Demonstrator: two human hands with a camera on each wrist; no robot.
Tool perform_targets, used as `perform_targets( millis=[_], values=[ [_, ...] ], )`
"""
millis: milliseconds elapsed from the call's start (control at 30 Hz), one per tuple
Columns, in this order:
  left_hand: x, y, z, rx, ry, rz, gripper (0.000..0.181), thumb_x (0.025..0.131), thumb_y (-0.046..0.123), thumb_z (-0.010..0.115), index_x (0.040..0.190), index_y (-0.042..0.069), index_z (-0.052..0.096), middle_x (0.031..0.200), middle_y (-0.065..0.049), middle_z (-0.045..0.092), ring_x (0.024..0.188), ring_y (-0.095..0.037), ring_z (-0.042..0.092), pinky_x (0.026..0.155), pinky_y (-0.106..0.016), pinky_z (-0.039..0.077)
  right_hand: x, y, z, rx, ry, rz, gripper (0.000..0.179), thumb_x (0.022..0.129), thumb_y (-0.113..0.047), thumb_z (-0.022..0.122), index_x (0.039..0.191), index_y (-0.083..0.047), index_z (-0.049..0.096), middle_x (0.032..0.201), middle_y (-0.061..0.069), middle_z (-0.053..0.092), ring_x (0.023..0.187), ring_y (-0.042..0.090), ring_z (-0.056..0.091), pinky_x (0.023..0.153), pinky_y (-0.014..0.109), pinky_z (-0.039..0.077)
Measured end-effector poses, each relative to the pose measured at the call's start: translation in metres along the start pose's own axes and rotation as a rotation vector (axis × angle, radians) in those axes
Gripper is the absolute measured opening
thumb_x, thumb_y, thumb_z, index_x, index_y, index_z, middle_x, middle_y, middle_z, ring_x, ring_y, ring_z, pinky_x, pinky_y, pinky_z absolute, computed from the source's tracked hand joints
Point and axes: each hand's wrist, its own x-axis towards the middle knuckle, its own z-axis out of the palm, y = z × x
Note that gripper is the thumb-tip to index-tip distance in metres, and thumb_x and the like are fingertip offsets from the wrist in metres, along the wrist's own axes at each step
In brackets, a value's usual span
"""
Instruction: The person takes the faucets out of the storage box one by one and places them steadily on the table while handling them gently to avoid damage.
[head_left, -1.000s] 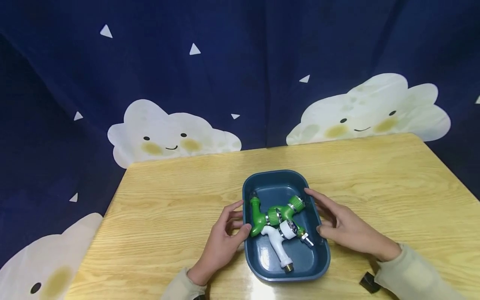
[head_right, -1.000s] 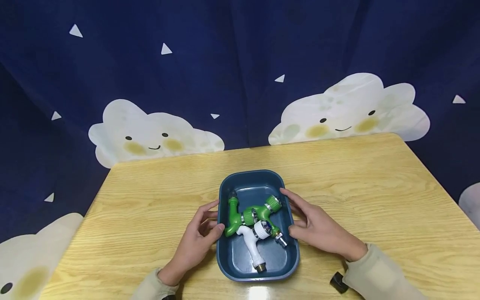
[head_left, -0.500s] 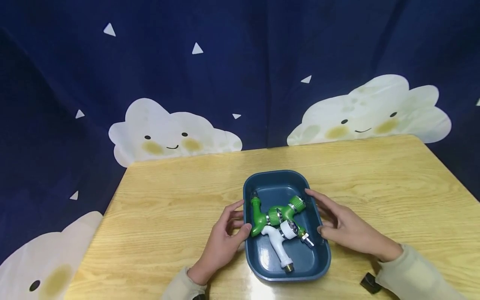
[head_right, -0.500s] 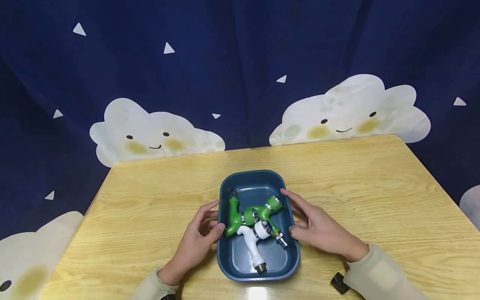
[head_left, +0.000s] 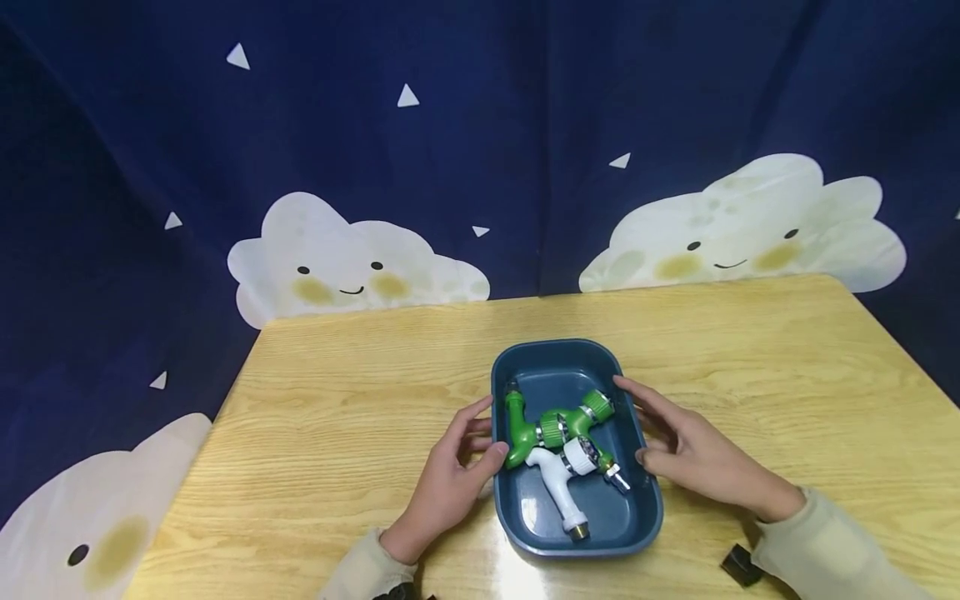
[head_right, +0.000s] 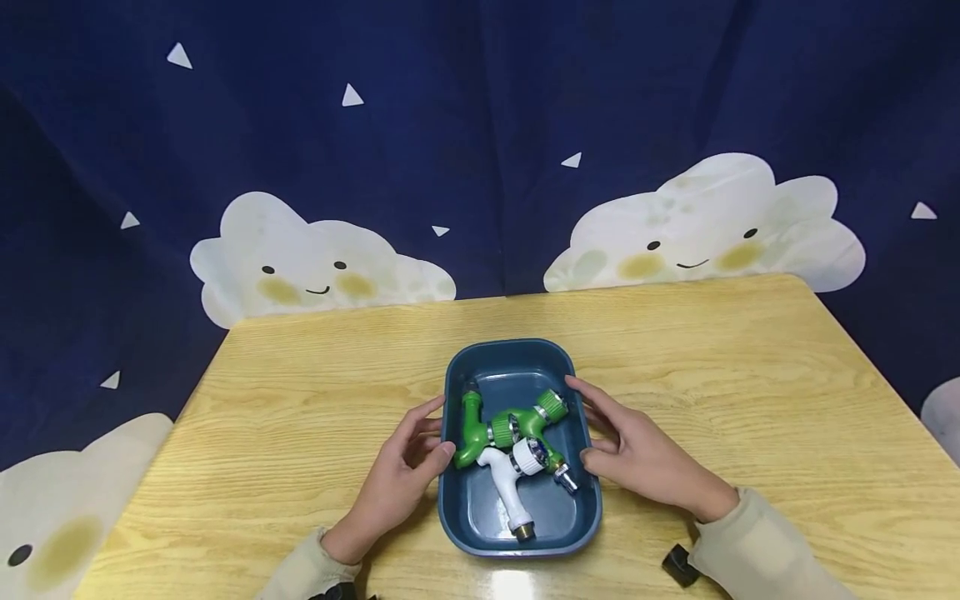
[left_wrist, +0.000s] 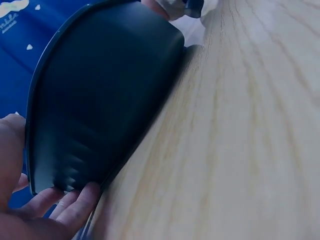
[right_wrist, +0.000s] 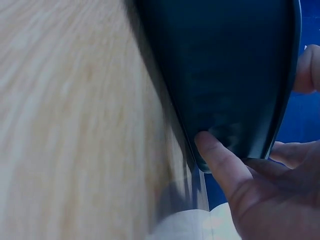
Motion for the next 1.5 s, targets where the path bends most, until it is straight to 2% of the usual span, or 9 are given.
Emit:
perform_targets(
  millis=[167, 333, 633, 867, 1100, 1500],
  values=[
    [0.0001, -0.0023, 0.0014, -0.003, -0.014, -0.014, 0.06, 0.101, 0.018, 0.067, 0.156, 0.018, 0.043, 0.14, -0.019, 0.062, 0.117, -0.03, 0.069, 0.09, -0.021, 0.058, -0.0009, -0.0004, 0.0012, -0.015, 0.015, 0.023, 0.09, 0.087, 0.005, 0.064, 0.164, -0.026, 0.028, 0.164, 0.024, 0.039, 0.139, 0.048, 0.048, 0.084, 0.02, 0.058],
    [-0.0005, -0.003, 0.0019, -0.024, -0.007, -0.025, 0.059, 0.101, 0.016, 0.067, 0.155, 0.021, 0.045, 0.139, -0.016, 0.063, 0.115, -0.026, 0.069, 0.089, -0.021, 0.059, -0.0009, 0.0, 0.0035, -0.065, 0.035, 0.013, 0.088, 0.089, 0.003, 0.065, 0.164, -0.025, 0.028, 0.16, 0.024, 0.044, 0.137, 0.044, 0.052, 0.086, 0.018, 0.057],
    [-0.0014, -0.0016, 0.0008, -0.031, 0.017, -0.034, 0.06, 0.099, 0.015, 0.069, 0.155, 0.021, 0.046, 0.138, -0.014, 0.065, 0.113, -0.024, 0.069, 0.088, -0.021, 0.059, 0.0015, 0.0003, 0.0038, -0.046, 0.03, 0.001, 0.086, 0.091, 0.0, 0.066, 0.164, -0.026, 0.029, 0.162, 0.023, 0.043, 0.138, 0.044, 0.052, 0.089, 0.019, 0.058],
    [-0.0008, -0.0013, 0.0008, -0.039, 0.008, -0.031, 0.06, 0.1, 0.015, 0.068, 0.155, 0.022, 0.046, 0.139, -0.014, 0.065, 0.115, -0.023, 0.068, 0.089, -0.022, 0.059, 0.001, 0.0007, 0.0037, -0.055, 0.038, 0.007, 0.085, 0.091, 0.0, 0.066, 0.164, -0.023, 0.029, 0.161, 0.024, 0.043, 0.137, 0.045, 0.053, 0.092, 0.017, 0.056],
    [0.0, -0.0024, 0.0014, -0.06, 0.007, -0.02, 0.06, 0.099, 0.015, 0.069, 0.155, 0.022, 0.047, 0.14, -0.015, 0.064, 0.118, -0.026, 0.066, 0.091, -0.023, 0.058, 0.0006, 0.0008, 0.0025, -0.022, 0.03, 0.015, 0.083, 0.093, -0.001, 0.065, 0.164, -0.023, 0.028, 0.165, 0.025, 0.036, 0.139, 0.049, 0.05, 0.093, 0.016, 0.055],
    [-0.0001, -0.0036, 0.0008, -0.07, -0.004, -0.023, 0.06, 0.099, 0.014, 0.068, 0.155, 0.021, 0.046, 0.14, -0.016, 0.063, 0.113, -0.022, 0.068, 0.089, -0.022, 0.059, 0.0003, 0.0012, 0.0015, -0.031, 0.026, 0.013, 0.077, 0.099, -0.015, 0.07, 0.164, -0.025, 0.029, 0.167, 0.022, 0.034, 0.141, 0.048, 0.049, 0.097, 0.014, 0.052]
  ],
)
